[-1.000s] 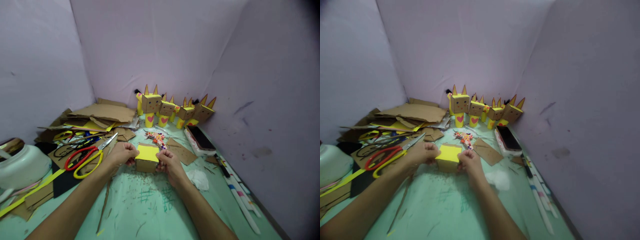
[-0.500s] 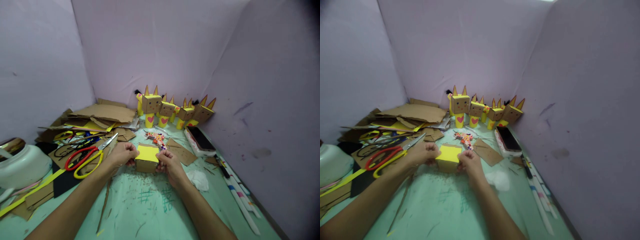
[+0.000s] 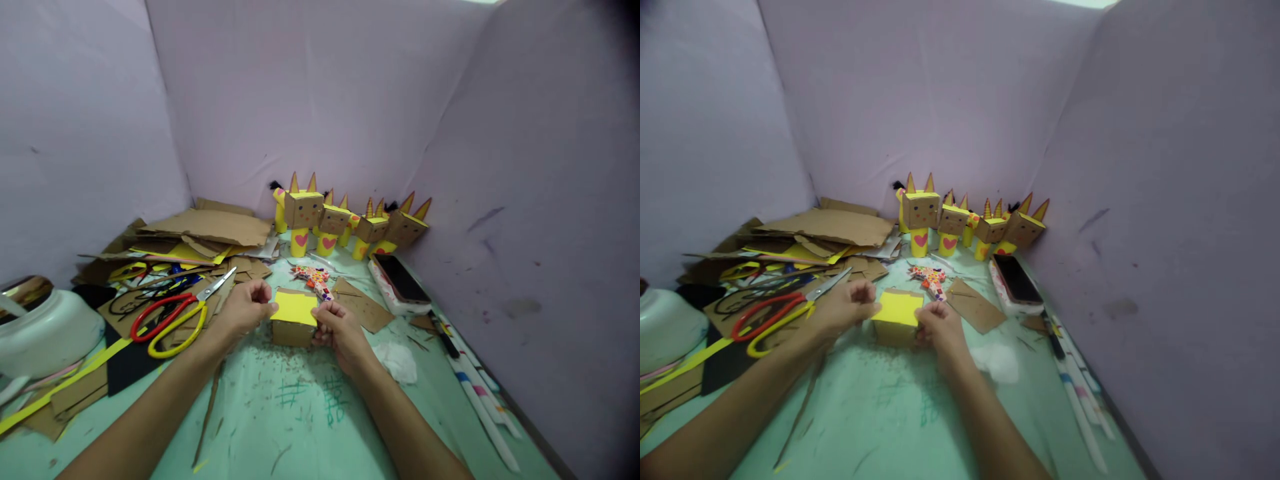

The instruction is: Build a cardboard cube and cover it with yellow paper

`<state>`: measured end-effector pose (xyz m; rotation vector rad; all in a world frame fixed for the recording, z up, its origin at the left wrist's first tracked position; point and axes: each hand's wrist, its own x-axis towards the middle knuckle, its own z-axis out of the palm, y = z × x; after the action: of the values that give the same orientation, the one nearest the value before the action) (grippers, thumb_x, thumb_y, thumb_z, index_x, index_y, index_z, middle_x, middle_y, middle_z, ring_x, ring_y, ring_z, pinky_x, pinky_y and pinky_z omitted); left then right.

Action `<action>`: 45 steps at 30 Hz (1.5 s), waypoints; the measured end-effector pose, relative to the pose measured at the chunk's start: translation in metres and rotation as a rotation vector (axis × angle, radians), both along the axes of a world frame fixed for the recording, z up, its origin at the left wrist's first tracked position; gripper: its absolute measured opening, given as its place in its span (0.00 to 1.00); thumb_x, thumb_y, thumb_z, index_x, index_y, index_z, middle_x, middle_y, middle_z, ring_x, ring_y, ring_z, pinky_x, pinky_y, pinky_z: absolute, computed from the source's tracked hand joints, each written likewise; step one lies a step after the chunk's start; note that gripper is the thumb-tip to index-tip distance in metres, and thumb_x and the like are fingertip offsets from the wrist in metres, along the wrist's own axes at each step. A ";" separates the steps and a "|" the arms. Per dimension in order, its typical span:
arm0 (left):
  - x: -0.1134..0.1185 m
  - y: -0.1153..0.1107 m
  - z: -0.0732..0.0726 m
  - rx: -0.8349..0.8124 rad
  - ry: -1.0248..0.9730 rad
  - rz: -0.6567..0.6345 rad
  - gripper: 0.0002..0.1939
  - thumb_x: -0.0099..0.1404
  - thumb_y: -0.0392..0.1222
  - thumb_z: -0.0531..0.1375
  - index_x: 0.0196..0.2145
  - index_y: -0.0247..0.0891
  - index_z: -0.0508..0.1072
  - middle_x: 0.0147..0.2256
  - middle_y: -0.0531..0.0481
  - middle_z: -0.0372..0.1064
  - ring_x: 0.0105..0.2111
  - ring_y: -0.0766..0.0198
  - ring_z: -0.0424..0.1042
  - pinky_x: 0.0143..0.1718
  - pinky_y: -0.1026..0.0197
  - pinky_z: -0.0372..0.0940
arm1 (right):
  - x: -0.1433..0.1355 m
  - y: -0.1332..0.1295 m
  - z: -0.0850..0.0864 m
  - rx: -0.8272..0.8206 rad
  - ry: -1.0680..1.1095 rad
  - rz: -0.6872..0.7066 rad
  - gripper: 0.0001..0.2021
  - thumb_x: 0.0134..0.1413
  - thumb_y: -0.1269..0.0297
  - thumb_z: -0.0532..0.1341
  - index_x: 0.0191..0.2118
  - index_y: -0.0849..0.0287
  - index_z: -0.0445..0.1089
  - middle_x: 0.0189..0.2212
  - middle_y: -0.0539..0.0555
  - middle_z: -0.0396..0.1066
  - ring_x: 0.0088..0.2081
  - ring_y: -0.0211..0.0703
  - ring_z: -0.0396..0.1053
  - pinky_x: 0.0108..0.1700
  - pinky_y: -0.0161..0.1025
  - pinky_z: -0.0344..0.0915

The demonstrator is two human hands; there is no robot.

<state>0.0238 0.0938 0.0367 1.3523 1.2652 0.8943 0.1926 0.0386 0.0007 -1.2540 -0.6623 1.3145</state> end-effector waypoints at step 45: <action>-0.018 0.006 0.002 0.099 0.199 -0.128 0.19 0.46 0.55 0.61 0.24 0.34 0.70 0.13 0.60 0.58 0.12 0.71 0.53 0.15 0.68 0.48 | -0.004 0.001 -0.007 0.011 -0.047 -0.043 0.13 0.31 0.59 0.66 0.19 0.59 0.62 0.09 0.41 0.58 0.11 0.29 0.55 0.14 0.28 0.56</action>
<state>0.0056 0.0998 0.0383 1.6151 1.2809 0.7558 0.1885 0.0399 -0.0065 -1.2869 -0.6714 1.2479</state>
